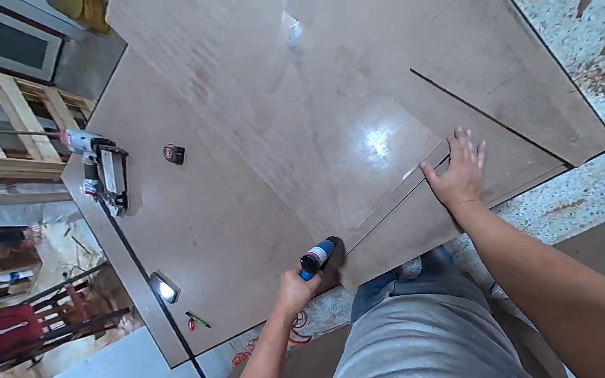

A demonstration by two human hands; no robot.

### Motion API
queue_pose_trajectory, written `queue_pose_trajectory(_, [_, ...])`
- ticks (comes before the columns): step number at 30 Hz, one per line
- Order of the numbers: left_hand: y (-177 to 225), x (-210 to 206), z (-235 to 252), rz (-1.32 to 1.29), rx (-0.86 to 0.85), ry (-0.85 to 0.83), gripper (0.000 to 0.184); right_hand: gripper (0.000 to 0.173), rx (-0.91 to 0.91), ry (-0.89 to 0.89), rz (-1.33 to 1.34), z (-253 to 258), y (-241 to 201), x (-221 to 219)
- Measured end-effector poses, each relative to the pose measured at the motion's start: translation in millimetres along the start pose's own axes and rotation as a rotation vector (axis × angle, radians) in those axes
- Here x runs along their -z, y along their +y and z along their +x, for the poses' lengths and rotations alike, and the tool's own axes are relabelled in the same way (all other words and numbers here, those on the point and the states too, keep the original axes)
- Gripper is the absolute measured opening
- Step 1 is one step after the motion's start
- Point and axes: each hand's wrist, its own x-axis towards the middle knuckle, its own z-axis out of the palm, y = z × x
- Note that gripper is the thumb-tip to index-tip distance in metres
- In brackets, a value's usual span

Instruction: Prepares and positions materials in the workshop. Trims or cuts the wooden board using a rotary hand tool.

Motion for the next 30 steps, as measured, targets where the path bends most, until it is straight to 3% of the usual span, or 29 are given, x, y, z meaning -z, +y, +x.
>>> queue_pose_trajectory(7, [19,-8,6,0.234,0.011,-0.110,0.029,0.089,0.007,0.011,0.024,0,2,1])
queue_pose_trajectory(15, [57,-9,17,0.261,-0.038,-0.109,0.024,0.082,0.005,0.009,0.045,-1,3,-2])
queue_pose_trajectory(21, [87,-15,27,0.283,-0.066,-0.095,0.023,0.047,-0.046,0.101,0.101,-3,5,-4])
queue_pose_trajectory(30, [138,-28,35,0.232,-0.073,-0.063,0.020,0.036,-0.061,0.106,0.129,-4,5,0])
